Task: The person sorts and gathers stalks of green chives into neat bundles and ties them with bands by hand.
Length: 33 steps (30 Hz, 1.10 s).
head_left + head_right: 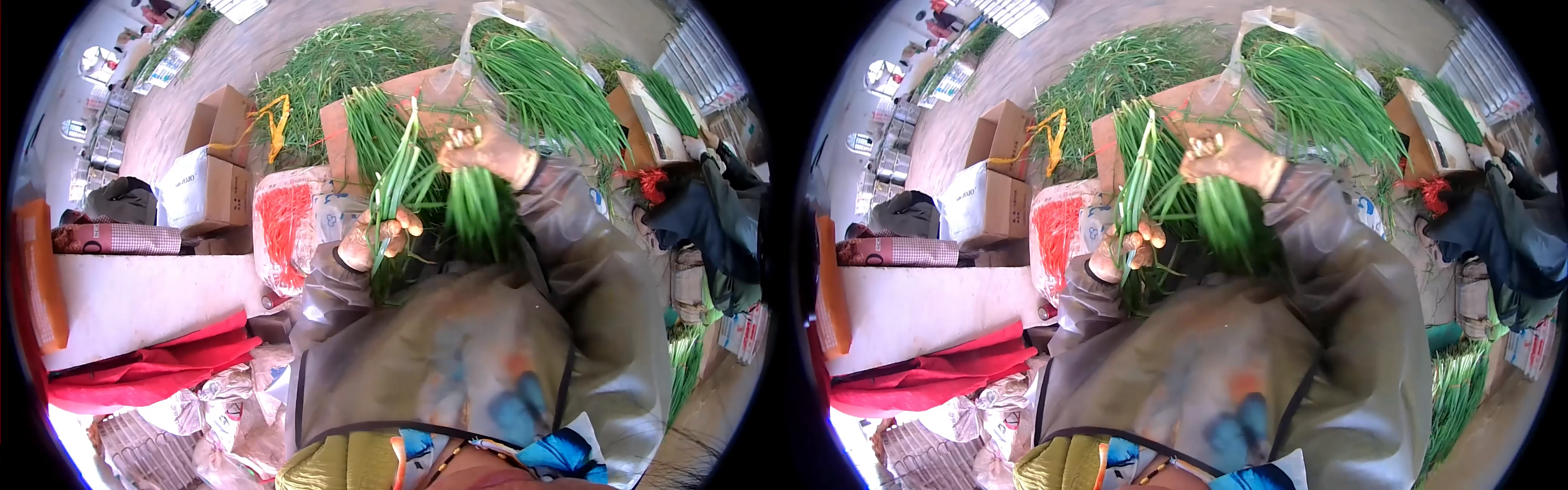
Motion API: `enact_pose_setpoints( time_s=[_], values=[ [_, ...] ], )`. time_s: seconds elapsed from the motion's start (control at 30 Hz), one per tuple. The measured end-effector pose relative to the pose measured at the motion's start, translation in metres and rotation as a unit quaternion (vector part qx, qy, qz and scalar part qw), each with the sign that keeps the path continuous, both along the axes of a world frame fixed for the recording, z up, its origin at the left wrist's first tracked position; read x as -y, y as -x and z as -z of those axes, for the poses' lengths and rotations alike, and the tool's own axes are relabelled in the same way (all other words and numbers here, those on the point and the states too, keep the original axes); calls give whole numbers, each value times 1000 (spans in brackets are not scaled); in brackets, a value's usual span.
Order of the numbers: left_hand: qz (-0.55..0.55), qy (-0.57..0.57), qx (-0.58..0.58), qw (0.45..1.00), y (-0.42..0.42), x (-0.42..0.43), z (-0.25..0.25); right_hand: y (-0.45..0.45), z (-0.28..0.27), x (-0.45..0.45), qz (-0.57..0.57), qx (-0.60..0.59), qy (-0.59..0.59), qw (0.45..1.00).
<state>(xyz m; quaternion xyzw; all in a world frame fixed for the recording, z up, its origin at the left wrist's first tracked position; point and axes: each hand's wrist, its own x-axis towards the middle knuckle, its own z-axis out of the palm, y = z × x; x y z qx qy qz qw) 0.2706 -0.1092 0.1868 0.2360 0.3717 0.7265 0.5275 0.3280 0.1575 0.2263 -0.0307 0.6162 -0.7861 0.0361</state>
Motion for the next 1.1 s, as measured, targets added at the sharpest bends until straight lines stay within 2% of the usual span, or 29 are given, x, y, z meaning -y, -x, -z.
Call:
enact_pose_setpoints(
  time_s=[0.07,0.2,0.27,0.33,0.4,0.6,0.67,0.7,0.73,0.87,0.93,1.0,1.1],
  values=[
    [29,19,27,999,-5,-6,3,4,0,10,54,2,76,996],
    [34,84,17,996,-22,-10,4,14,21,13,82,-58,72,992],
    [32,91,29,995,-26,-10,8,11,19,16,98,-52,144,983],
    [36,84,56,994,-29,-11,11,11,25,13,89,-41,128,987],
    [43,95,58,993,-31,-12,15,14,44,11,162,4,21,986],
    [96,138,-19,986,-33,-11,9,17,37,11,141,31,-11,989],
    [51,144,-11,988,-38,-10,9,11,23,13,114,12,50,992],
    [9,136,-3,991,-39,-11,5,5,15,8,103,60,24,993],
    [-35,128,3,991,-38,-11,3,4,25,-1,140,13,-15,990],
    [-139,105,42,984,-37,-12,14,-8,11,-30,273,-31,-56,960],
    [-126,105,60,985,-35,-10,14,-11,11,-48,315,-53,-87,944],
    [-95,98,61,989,-34,-10,12,-19,-1,-63,367,-50,-166,914],
    [-91,98,53,990,-29,-14,21,-29,-13,-84,358,-93,-188,910]
  ],
)
